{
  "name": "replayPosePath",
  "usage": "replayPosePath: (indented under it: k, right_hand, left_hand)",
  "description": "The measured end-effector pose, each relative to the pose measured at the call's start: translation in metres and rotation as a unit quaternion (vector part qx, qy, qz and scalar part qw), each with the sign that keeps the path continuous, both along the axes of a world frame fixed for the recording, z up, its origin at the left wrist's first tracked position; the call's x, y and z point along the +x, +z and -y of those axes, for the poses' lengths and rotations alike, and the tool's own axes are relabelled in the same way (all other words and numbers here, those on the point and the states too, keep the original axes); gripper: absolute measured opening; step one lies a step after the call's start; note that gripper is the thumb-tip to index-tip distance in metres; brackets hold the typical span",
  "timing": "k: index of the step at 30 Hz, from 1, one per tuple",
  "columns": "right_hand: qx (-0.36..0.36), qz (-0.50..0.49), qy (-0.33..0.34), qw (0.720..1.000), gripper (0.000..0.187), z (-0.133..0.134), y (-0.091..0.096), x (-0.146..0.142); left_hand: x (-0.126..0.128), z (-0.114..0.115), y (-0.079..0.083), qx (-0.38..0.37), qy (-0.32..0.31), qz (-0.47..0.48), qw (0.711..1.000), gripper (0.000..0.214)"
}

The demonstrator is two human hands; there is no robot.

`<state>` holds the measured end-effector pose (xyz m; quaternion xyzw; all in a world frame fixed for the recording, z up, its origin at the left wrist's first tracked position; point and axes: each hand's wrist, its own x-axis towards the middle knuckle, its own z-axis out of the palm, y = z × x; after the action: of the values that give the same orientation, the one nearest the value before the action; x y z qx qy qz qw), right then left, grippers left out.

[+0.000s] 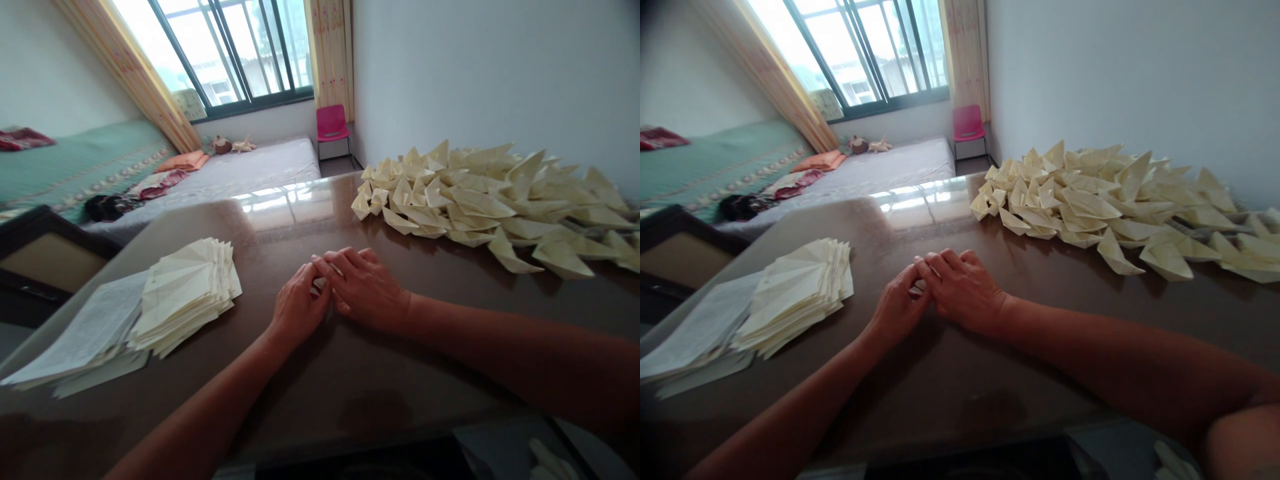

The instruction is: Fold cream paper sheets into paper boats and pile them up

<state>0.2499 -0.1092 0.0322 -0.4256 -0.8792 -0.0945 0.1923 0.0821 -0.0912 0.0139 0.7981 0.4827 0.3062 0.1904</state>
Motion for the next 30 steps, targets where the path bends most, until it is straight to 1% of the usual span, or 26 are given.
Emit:
replayPosePath:
  k: [2, 4, 7, 10, 13, 16, 19, 21, 23, 25, 27, 30]
  right_hand:
    - [0.009, 0.029, -0.021, 0.999, 0.049, -0.001, 0.001, 0.000]
    - [0.007, 0.045, -0.026, 0.999, 0.044, -0.003, -0.002, 0.001]
    - [0.013, 0.058, -0.005, 0.998, 0.038, -0.008, -0.008, 0.003]
    - [0.017, 0.054, 0.017, 0.998, 0.040, -0.011, -0.012, 0.005]
    - [-0.018, 0.012, 0.036, 0.999, 0.046, -0.013, -0.015, 0.005]
    - [-0.069, -0.066, 0.044, 0.994, 0.050, -0.016, -0.018, 0.004]
    - [-0.099, -0.140, 0.050, 0.984, 0.045, -0.018, -0.022, 0.003]
    - [-0.115, -0.155, 0.043, 0.980, 0.040, -0.020, -0.023, 0.002]
    - [-0.134, -0.151, 0.029, 0.979, 0.036, -0.021, -0.025, 0.002]
    - [-0.144, -0.155, 0.025, 0.977, 0.034, -0.022, -0.026, 0.001]
    - [-0.142, -0.177, 0.031, 0.973, 0.036, -0.023, -0.027, -0.001]
    - [-0.132, -0.218, 0.036, 0.966, 0.039, -0.023, -0.029, -0.003]
  left_hand:
    - [-0.001, -0.001, -0.001, -0.005, 0.001, -0.001, 1.000, 0.012]
    - [-0.001, -0.001, -0.001, -0.008, -0.002, -0.003, 1.000, 0.015]
    - [-0.001, -0.003, 0.000, -0.017, -0.012, 0.011, 1.000, 0.017]
    - [0.000, -0.003, 0.000, -0.031, -0.020, 0.026, 0.999, 0.017]
    - [0.002, -0.002, -0.002, -0.039, -0.018, 0.037, 0.998, 0.013]
    - [0.005, 0.001, -0.003, -0.038, -0.006, 0.051, 0.998, 0.017]
    - [0.007, 0.002, -0.003, -0.026, 0.007, 0.042, 0.999, 0.017]
    - [0.007, 0.003, -0.002, -0.019, 0.008, 0.023, 1.000, 0.015]
    - [0.009, 0.004, -0.002, -0.017, 0.017, 0.006, 1.000, 0.015]
    - [0.011, 0.004, -0.004, -0.022, 0.033, 0.001, 0.999, 0.020]
    - [0.012, 0.003, -0.006, -0.024, 0.044, 0.005, 0.999, 0.024]
    - [0.010, -0.001, -0.008, -0.009, 0.046, 0.006, 0.999, 0.024]
